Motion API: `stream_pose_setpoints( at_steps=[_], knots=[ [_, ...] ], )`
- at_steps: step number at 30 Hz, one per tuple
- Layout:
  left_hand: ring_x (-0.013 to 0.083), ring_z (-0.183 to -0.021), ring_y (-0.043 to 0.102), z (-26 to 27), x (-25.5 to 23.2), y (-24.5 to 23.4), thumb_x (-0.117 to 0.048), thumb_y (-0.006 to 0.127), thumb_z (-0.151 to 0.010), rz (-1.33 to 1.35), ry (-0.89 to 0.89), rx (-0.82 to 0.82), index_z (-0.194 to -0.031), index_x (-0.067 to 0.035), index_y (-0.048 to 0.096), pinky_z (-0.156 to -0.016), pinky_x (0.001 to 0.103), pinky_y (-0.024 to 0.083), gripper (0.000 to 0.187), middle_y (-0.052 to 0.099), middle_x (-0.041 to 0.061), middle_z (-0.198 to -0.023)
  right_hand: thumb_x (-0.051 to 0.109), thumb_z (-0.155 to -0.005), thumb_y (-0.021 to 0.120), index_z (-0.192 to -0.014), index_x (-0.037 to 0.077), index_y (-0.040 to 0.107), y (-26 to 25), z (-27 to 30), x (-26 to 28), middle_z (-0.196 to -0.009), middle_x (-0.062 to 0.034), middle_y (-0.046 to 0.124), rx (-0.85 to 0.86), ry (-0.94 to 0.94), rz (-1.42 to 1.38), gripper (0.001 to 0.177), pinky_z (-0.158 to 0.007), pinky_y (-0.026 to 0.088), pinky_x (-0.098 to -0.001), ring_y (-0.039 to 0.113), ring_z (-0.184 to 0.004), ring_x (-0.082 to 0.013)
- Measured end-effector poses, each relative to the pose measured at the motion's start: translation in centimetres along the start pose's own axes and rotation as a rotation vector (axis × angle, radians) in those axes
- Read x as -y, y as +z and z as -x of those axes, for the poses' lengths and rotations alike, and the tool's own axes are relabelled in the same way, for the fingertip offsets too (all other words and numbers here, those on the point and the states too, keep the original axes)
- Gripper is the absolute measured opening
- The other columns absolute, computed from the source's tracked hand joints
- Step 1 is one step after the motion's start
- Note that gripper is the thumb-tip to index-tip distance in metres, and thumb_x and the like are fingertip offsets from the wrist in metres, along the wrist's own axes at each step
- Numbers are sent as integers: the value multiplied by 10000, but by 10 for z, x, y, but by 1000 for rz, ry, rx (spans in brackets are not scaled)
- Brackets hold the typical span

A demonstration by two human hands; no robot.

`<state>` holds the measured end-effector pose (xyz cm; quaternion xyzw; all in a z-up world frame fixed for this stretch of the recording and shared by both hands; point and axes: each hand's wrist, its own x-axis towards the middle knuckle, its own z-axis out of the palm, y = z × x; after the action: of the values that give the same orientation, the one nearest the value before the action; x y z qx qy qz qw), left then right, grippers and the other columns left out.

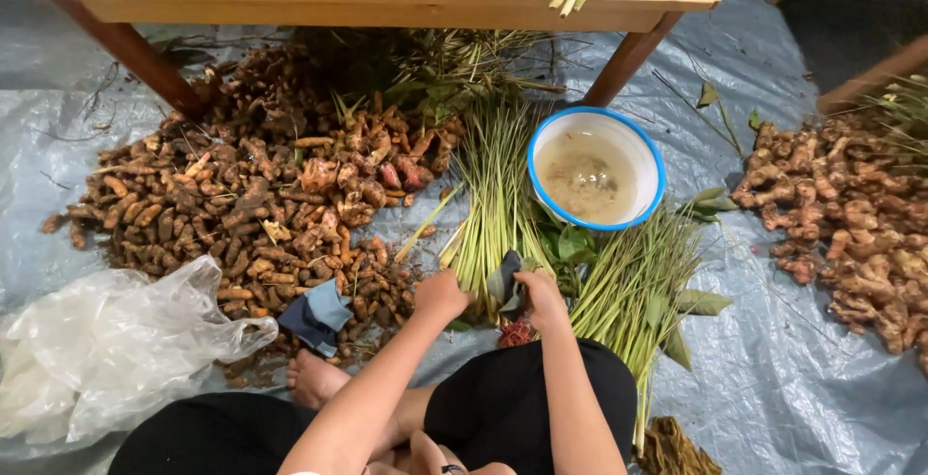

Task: Trimming and cutting lemongrass stalks using a small blade while sitting on the floor in a processing area.

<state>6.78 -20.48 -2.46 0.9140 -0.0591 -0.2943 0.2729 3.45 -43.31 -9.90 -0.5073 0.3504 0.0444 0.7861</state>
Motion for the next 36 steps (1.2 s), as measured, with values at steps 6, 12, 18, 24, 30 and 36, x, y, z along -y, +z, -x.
stream_pose_setpoints(
  at_steps=[6, 12, 18, 24, 30, 36],
  knots=[
    [321, -960, 736, -5, 5, -21, -398, 441, -977, 219, -29, 116, -1478, 64, 417, -733, 417, 606, 682, 615, 313, -1287, 113, -834, 784, -980, 48, 664, 19, 2, -3, -890, -140, 637, 62, 14, 81, 199, -755, 573, -464, 658, -880, -298],
    [474, -1272, 570, 57, -23, -58, -436, 307, -1027, 161, -12, -8, -1302, -22, 619, -1110, 562, 434, 586, 639, 300, -1299, 148, -875, 756, -1025, 13, 633, 13, -14, -12, -890, -177, 646, 70, 22, 233, 237, -735, 580, -480, 660, -880, -321],
    [380, -1278, 596, 125, -16, -116, -444, 339, -999, 163, -38, -28, -1361, -68, 643, -1131, 474, 425, 604, 660, 226, -1322, 155, -893, 760, -1079, 34, 660, 1, -39, -29, -949, -186, 696, 77, 28, 236, 244, -763, 603, -492, 701, -908, -320],
    [407, -1176, 657, 205, -14, -161, -371, 375, -1013, 216, -40, -79, -1400, 17, 602, -1057, 497, 495, 593, 695, 262, -1255, 163, -891, 762, -1088, 35, 647, 10, -17, -18, -977, -216, 695, 64, 35, 241, 261, -784, 599, -521, 704, -940, -353],
    [241, -735, 705, 245, 28, -142, -360, 545, -884, 201, -192, -231, -1002, -215, 833, -711, 329, 542, 343, 811, 24, -821, 152, -978, 589, -1063, -24, 609, 18, 17, -6, -988, -152, 631, 51, -26, 107, 196, -754, 482, -388, 582, -837, -271],
    [93, -463, 385, 242, 65, -87, -164, 596, -935, 584, -29, -277, -957, -75, 855, -467, 247, 269, 275, 509, -17, -507, 182, -1034, 553, -1117, -7, 620, 57, 69, -20, -1004, -167, 640, 110, 118, -268, 217, -696, 469, -353, 586, -805, -248]
  ],
)
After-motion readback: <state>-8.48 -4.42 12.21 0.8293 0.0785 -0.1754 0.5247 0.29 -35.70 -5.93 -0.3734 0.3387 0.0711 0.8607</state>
